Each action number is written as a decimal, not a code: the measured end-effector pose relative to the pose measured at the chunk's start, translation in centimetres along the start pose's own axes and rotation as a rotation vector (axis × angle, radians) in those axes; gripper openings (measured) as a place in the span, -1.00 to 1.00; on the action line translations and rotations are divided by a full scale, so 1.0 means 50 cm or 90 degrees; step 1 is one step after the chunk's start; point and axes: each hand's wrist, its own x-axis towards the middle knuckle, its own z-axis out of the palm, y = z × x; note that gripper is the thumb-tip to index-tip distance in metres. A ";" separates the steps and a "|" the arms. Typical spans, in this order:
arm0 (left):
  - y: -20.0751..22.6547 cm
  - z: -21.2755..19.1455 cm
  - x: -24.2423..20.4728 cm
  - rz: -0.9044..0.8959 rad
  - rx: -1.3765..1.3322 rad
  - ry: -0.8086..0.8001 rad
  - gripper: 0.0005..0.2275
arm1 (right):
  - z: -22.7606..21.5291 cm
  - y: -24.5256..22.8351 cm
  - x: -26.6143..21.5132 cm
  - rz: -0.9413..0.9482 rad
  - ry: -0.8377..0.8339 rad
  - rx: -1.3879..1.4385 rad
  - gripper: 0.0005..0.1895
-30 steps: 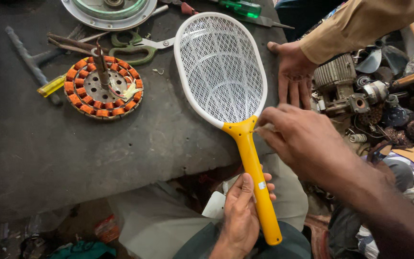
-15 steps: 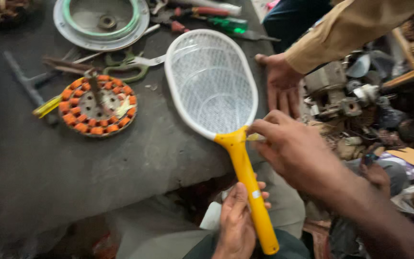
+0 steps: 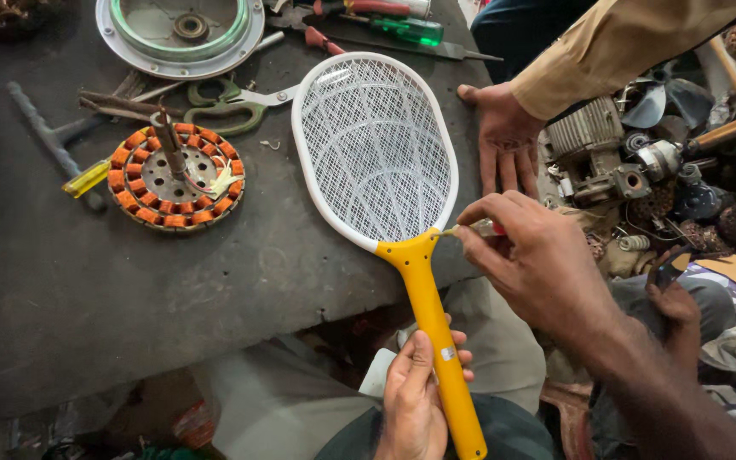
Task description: The person uses a small screwdriver to pry and separate the yellow plastic handle of an electric fly swatter. They repeatedly insert the tool into seams and screw holes along the handle to loosen the casing.
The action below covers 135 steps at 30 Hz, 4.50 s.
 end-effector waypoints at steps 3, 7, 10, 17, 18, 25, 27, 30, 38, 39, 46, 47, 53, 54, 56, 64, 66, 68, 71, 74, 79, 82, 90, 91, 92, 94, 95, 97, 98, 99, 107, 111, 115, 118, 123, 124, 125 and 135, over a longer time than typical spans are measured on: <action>0.005 0.008 0.000 -0.003 0.001 -0.003 -0.56 | -0.001 0.004 -0.006 0.026 0.012 0.030 -0.77; 0.032 0.017 0.000 0.021 0.076 -0.012 -0.58 | 0.011 0.018 -0.028 0.216 0.053 0.125 -0.72; 0.064 0.022 0.016 0.034 0.071 -0.016 -0.57 | 0.035 0.034 -0.047 0.286 0.092 0.252 -0.68; 0.073 0.034 0.039 -0.067 -0.063 0.001 -0.53 | 0.045 0.050 -0.041 0.154 0.070 0.283 -0.66; 0.059 0.027 0.041 -0.068 -0.087 -0.001 -0.54 | 0.042 0.048 -0.033 0.149 0.072 0.293 -0.67; -0.012 -0.070 0.160 -0.080 -0.021 0.140 -0.54 | 0.080 0.070 -0.013 0.045 0.151 0.313 -0.77; -0.010 -0.036 0.258 -0.107 0.034 0.175 -0.54 | 0.110 0.115 -0.012 0.148 0.122 0.387 -0.78; 0.016 0.031 0.377 -0.105 0.072 0.163 -0.54 | 0.184 0.184 0.021 0.155 0.086 0.399 -0.75; 0.038 0.079 0.424 -0.076 0.084 0.049 -0.52 | 0.211 0.199 0.082 -0.066 0.026 0.286 -0.82; 0.048 0.046 0.388 -0.072 0.076 0.057 -0.52 | 0.201 0.178 0.079 -0.057 0.048 0.249 -0.85; 0.033 -0.083 0.061 -0.030 0.041 0.109 -0.50 | 0.122 0.063 0.063 -0.087 0.019 0.162 -0.81; 0.027 -0.090 0.028 -0.019 0.043 0.101 -0.50 | 0.131 0.043 0.051 -0.072 -0.003 0.161 -0.80; 0.038 -0.043 0.005 0.001 0.043 0.063 -0.50 | 0.090 -0.002 0.056 -0.038 -0.047 0.117 -0.74; 0.042 -0.040 0.002 0.001 0.038 0.060 -0.51 | 0.086 -0.003 0.055 -0.020 -0.051 0.095 -0.73; 0.048 -0.035 -0.002 0.005 0.032 0.055 -0.52 | 0.090 -0.008 0.057 -0.024 -0.063 0.079 -0.72; 0.049 -0.035 -0.007 0.020 0.012 0.029 -0.56 | 0.094 -0.028 0.070 -0.050 -0.085 0.054 -0.71; 0.046 -0.035 -0.005 0.018 0.014 0.031 -0.54 | 0.091 -0.033 0.077 -0.040 -0.106 0.022 -0.69; 0.044 -0.036 -0.004 0.019 0.018 0.034 -0.54 | 0.092 -0.039 0.081 -0.034 -0.122 0.003 -0.69; 0.042 -0.035 -0.003 0.022 0.026 0.037 -0.54 | 0.091 -0.045 0.084 -0.040 -0.134 -0.022 -0.69; 0.044 -0.035 -0.004 0.018 0.027 0.039 -0.53 | 0.090 -0.052 0.091 -0.063 -0.152 -0.064 -0.69; 0.046 -0.035 -0.004 0.010 0.034 0.055 -0.52 | 0.090 -0.059 0.113 -0.068 -0.204 -0.124 -0.68; 0.044 -0.035 -0.004 0.001 0.039 0.062 -0.53 | 0.093 -0.058 0.131 -0.062 -0.236 -0.133 -0.68; 0.030 -0.044 0.001 0.002 0.015 0.056 -0.57 | 0.094 -0.046 0.146 -0.138 -0.223 -0.108 -0.72; 0.028 -0.045 0.002 0.007 0.012 0.044 -0.58 | 0.094 -0.044 0.147 -0.148 -0.216 -0.104 -0.74; 0.027 -0.047 0.002 0.005 0.010 0.046 -0.58 | 0.095 -0.043 0.147 -0.149 -0.216 -0.106 -0.73; 0.025 -0.048 0.002 0.000 0.008 0.048 -0.59 | 0.095 -0.040 0.146 -0.150 -0.215 -0.109 -0.73; 0.025 -0.048 0.003 -0.003 0.009 0.053 -0.58 | 0.095 -0.040 0.144 -0.149 -0.207 -0.095 -0.73; 0.027 -0.046 0.004 -0.010 0.012 0.064 -0.57 | 0.097 -0.039 0.134 -0.144 -0.192 -0.068 -0.73; 0.028 -0.042 0.004 -0.003 0.009 0.055 -0.58 | 0.094 -0.038 0.127 -0.139 -0.175 -0.062 -0.73; 0.030 -0.038 0.005 0.004 0.006 0.046 -0.58 | 0.091 -0.037 0.120 -0.134 -0.158 -0.055 -0.73; 0.082 -0.002 0.007 0.002 -0.011 0.011 -0.52 | 0.090 0.056 -0.046 0.102 0.117 0.384 -0.78; 0.128 0.003 0.026 0.025 0.006 -0.005 -0.50 | 0.166 0.111 -0.145 0.207 0.175 0.643 -0.73; 0.135 -0.002 -0.007 0.020 0.231 0.063 -0.50 | 0.233 0.124 -0.216 0.260 0.216 0.703 -0.77; 0.093 0.009 -0.059 0.270 0.687 0.055 -0.51 | 0.254 0.122 -0.239 0.267 0.196 0.711 -0.77; 0.048 0.029 -0.092 0.093 0.578 0.281 -0.46 | 0.260 0.120 -0.250 0.254 0.178 0.697 -0.73; 0.054 0.031 -0.091 0.085 0.520 0.304 -0.48 | 0.259 0.119 -0.251 0.255 0.171 0.694 -0.73; 0.066 0.032 -0.089 0.105 0.524 0.288 -0.51 | 0.260 0.117 -0.252 0.256 0.161 0.704 -0.73; 0.155 0.011 -0.123 0.141 0.530 0.220 -0.54 | 0.284 0.086 -0.248 0.109 0.047 0.797 -0.73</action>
